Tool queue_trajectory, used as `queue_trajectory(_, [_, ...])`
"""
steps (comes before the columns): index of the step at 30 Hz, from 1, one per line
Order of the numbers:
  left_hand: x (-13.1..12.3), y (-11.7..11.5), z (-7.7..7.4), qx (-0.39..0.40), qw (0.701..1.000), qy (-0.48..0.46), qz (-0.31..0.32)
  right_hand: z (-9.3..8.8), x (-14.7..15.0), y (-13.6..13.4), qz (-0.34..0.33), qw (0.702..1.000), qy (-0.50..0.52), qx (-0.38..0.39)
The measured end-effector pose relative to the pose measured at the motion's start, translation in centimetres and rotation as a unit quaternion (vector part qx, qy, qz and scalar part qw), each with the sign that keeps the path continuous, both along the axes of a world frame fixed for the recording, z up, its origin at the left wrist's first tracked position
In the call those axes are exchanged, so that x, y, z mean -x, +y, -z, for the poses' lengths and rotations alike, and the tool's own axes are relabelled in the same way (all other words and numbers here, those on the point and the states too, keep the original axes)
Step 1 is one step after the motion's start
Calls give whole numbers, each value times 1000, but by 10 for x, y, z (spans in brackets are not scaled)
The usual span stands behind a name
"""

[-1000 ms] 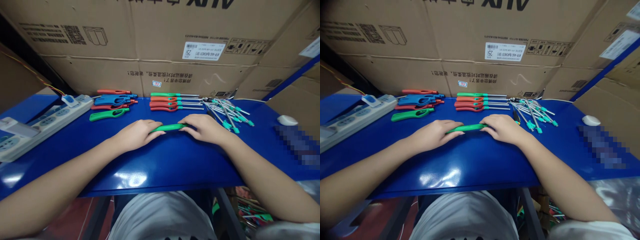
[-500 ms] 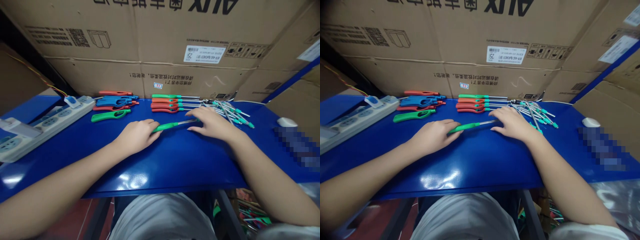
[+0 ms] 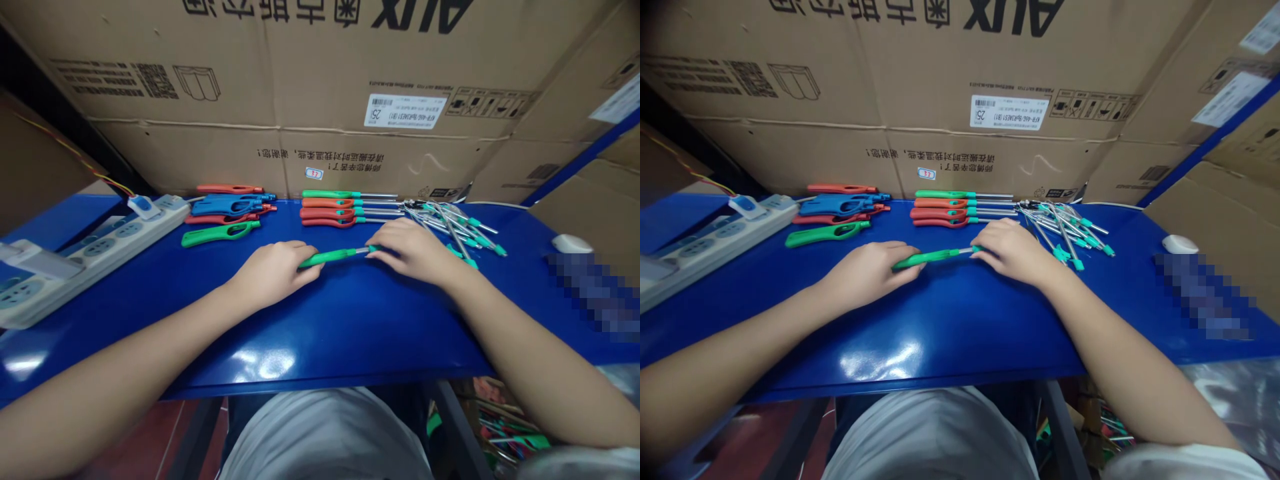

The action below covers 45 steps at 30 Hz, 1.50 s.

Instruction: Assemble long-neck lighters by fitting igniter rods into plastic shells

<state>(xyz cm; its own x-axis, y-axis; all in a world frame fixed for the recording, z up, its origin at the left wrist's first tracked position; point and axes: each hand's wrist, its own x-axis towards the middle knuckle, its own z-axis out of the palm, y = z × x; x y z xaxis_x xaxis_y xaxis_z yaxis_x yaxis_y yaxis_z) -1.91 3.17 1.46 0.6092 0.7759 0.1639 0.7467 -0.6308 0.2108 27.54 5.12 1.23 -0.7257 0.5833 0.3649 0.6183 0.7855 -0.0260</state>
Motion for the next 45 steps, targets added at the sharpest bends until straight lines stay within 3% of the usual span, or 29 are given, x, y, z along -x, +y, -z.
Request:
queue_trajectory(4, [-5, -4, 3, 31, 998, -33, 31, 6, 19, -10, -29, 999, 15, 8])
queue_trajectory(11, [-4, -1, 1, 73, 993, -85, 35, 4, 15, -8, -59, 998, 10, 5])
queue_trajectory(14, [-5, -1, 1, 150, 982, -114, -3, 6, 18, -11, -75, 996, -13, -44])
queue_trajectory(18, [-6, 1, 1, 305, 937, -168, -39, 11, 23, -14, -92, 990, -45, -98])
queue_trajectory(21, [-6, 2, 1, 351, 915, -192, -41, 14, 24, -14, -92, 989, -33, -107])
queue_trajectory(27, [-7, -2, 5, 238, 957, -164, -9, 14, 23, -14, -97, 989, -8, -115])
queue_trajectory(33, [-7, -2, 10, 216, 965, -151, 5, 14, 24, -16, -85, 991, -18, -102])
queue_trajectory(45, [-6, -6, 7, 43, 994, -56, 80, 18, 27, -17, -81, 994, -8, -77])
